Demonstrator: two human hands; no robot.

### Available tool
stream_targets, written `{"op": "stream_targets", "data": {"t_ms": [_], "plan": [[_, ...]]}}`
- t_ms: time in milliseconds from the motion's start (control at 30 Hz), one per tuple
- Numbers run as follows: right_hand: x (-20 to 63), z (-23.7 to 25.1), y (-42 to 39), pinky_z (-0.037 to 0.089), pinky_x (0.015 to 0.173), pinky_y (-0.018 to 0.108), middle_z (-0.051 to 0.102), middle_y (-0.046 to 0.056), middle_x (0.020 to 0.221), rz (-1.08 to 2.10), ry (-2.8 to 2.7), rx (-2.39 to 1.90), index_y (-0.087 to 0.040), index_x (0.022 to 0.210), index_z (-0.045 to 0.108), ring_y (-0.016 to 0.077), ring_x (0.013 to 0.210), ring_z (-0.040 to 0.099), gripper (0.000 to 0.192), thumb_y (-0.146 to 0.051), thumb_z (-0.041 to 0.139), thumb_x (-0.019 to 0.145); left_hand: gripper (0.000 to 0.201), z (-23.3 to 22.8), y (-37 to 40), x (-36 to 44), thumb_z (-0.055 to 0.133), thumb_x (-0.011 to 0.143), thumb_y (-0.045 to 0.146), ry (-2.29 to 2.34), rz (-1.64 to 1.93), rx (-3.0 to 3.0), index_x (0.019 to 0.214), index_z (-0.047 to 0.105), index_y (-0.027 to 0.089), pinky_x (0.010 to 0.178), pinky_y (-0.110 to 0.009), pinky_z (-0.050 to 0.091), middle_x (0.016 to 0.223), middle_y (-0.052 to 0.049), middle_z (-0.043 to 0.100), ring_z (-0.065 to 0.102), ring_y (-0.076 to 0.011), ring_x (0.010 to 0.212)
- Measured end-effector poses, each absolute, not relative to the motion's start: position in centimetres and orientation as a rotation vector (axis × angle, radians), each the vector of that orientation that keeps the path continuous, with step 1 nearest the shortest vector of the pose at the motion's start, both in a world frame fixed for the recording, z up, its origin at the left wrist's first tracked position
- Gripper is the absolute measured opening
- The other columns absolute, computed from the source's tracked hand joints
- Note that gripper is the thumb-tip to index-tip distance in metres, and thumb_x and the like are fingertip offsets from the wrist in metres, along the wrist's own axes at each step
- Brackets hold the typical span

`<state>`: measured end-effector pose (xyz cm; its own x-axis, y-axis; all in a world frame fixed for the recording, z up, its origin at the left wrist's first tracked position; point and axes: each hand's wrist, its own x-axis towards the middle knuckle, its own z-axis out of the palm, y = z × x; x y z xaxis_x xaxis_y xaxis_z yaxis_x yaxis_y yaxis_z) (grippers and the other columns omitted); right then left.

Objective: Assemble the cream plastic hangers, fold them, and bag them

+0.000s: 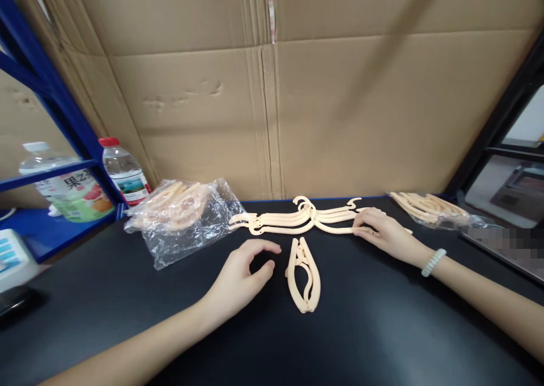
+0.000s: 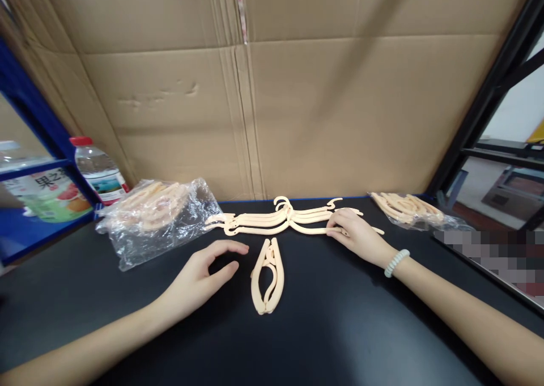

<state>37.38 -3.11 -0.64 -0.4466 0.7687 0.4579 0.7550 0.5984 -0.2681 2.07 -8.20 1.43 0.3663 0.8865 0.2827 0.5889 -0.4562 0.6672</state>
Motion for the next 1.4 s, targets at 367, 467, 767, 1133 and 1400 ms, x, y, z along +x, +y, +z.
{"op": "stream_targets", "data": {"t_ms": [367, 467, 767, 1133, 1400], "plan": [[37.8, 0.8, -4.0, 0.053, 0.068, 0.033, 0.071, 0.007, 0.092, 0.070, -1.980, -1.231, -0.022, 0.100, 0.062, 0.0220, 0.080, 0.067, 0.028, -0.047, 0.049, 0.093, 0.046, 1.3, -5.1, -1.5, 0.044, 0.090, 0.046, 1.821, 0.572, 2.352, 0.126, 0.048, 0.017, 0.107, -0.066, 0.018, 0.131, -0.016, 0.055, 0.042, -0.0368, 0.128], [37.7, 1.7, -4.6, 0.054, 0.068, 0.034, 0.071, 0.008, 0.094, -0.021, -1.933, -1.214, -0.023, 0.103, 0.064, 0.0232, 0.080, 0.067, 0.029, -0.046, 0.048, 0.093, 0.043, 1.5, -4.9, -1.4, 0.048, 0.089, 0.043, 1.691, 0.839, 2.301, 0.122, 0.050, 0.016, 0.109, -0.062, 0.021, 0.128, -0.016, 0.057, 0.045, -0.0344, 0.126], [35.8, 2.1, -6.8, 0.054, 0.060, 0.030, 0.071, 0.007, 0.094, -0.040, -1.907, -1.244, -0.023, 0.106, 0.064, 0.0216, 0.078, 0.066, 0.028, -0.043, 0.050, 0.093, 0.045, 3.5, -8.0, 1.9, 0.054, 0.089, 0.029, 1.119, 1.350, 1.019, 0.130, 0.041, 0.017, 0.100, -0.040, 0.050, 0.136, -0.016, 0.054, 0.058, -0.0254, 0.120], [33.9, 1.4, -8.6, 0.054, 0.070, 0.030, 0.069, 0.006, 0.101, -0.139, -2.179, -1.107, -0.024, 0.111, 0.059, 0.0188, 0.081, 0.067, 0.021, -0.034, 0.046, 0.097, 0.065, 1.5, -8.7, 2.2, 0.060, 0.080, 0.029, 1.116, 1.197, 1.701, 0.141, 0.041, 0.025, 0.082, -0.032, 0.053, 0.122, -0.009, 0.055, 0.059, -0.0139, 0.087], [34.2, 1.2, -8.2, 0.051, 0.080, 0.032, 0.065, 0.006, 0.104, -0.130, -2.309, -1.083, -0.024, 0.117, 0.056, 0.0193, 0.092, 0.063, 0.023, -0.025, 0.043, 0.098, 0.043, 0.4, -7.8, 2.0, 0.056, 0.085, 0.034, 1.164, 1.197, 1.774, 0.125, 0.058, 0.018, 0.076, -0.028, 0.050, 0.094, -0.004, 0.063, 0.057, -0.0149, 0.081]]}}
